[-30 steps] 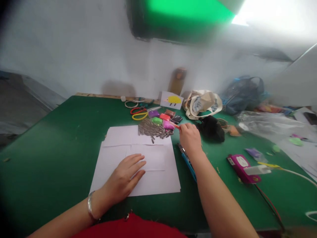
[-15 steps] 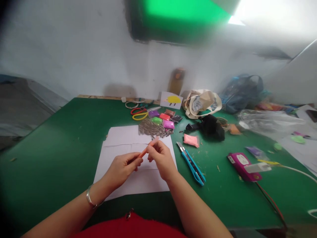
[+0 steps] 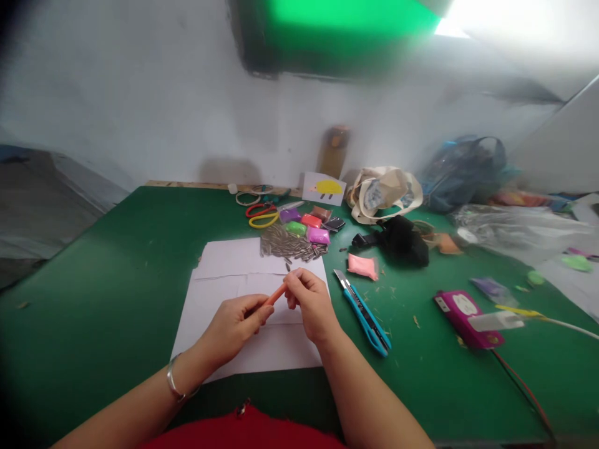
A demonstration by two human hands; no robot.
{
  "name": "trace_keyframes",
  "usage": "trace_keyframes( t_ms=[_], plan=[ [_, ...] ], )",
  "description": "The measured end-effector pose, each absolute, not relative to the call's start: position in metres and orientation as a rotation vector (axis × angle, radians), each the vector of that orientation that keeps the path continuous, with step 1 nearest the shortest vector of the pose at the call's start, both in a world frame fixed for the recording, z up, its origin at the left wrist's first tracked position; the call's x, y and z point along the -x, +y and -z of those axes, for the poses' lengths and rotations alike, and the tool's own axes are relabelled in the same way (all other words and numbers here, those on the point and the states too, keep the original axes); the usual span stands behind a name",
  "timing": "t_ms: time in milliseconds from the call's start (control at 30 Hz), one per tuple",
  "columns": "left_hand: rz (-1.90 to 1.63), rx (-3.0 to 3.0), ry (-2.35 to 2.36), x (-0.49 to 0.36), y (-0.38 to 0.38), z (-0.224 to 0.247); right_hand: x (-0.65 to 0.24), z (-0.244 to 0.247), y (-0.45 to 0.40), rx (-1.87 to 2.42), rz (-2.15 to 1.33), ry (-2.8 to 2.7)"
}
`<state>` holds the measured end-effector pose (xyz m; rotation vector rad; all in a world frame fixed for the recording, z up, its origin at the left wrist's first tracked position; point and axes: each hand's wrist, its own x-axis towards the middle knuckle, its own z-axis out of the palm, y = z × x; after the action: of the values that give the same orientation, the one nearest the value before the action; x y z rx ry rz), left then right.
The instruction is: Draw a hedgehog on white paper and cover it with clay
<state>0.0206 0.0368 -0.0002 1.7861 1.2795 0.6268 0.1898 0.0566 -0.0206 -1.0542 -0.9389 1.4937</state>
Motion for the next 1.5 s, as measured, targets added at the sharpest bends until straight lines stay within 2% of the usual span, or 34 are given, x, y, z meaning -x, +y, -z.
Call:
trace_keyframes(
  t_ms=[267, 400, 467, 567, 667, 833, 967, 1167, 1500],
  plan=[
    [-0.623, -1.759, 1.28, -0.015, 0.029, -0.001, -0.186, 0.02, 0.049, 1.0, -1.751, -1.064],
    [-0.869, -1.833, 1.448, 0.0, 0.036, -0.012, -0.19, 0.015, 0.049, 0.905, -1.818, -0.963],
    [-0.893, -1.849, 1.376, 0.005, 0.042, -0.018, -0.192, 0.014, 0.047, 0.909, -1.91, -1.068],
    [-0.771, -1.879, 1.235, 0.005, 0.048, -0.024, -0.195, 0.015, 0.046, 0.925, -2.035, -1.238],
    [-0.667, -1.852, 1.2, 0.002, 0.048, -0.024, -0.2, 0.019, 0.048, 0.897, -2.112, -1.182],
    [-0.818, -1.525, 1.327, 0.0, 0.047, -0.022, -0.205, 0.022, 0.054, 0.72, -2.029, -0.762],
    [-0.853, -1.355, 1.303, -0.009, 0.046, -0.019, -0.196, 0.023, 0.052, 0.598, -1.959, -0.815],
    [-0.763, -1.441, 1.311, -0.02, 0.043, -0.013, -0.189, 0.027, 0.053, 0.745, -1.793, -0.817],
    [-0.841, -1.4, 1.433, -0.024, 0.043, -0.022, -0.197, 0.019, 0.061, 0.756, -1.65, -0.711]
  ],
)
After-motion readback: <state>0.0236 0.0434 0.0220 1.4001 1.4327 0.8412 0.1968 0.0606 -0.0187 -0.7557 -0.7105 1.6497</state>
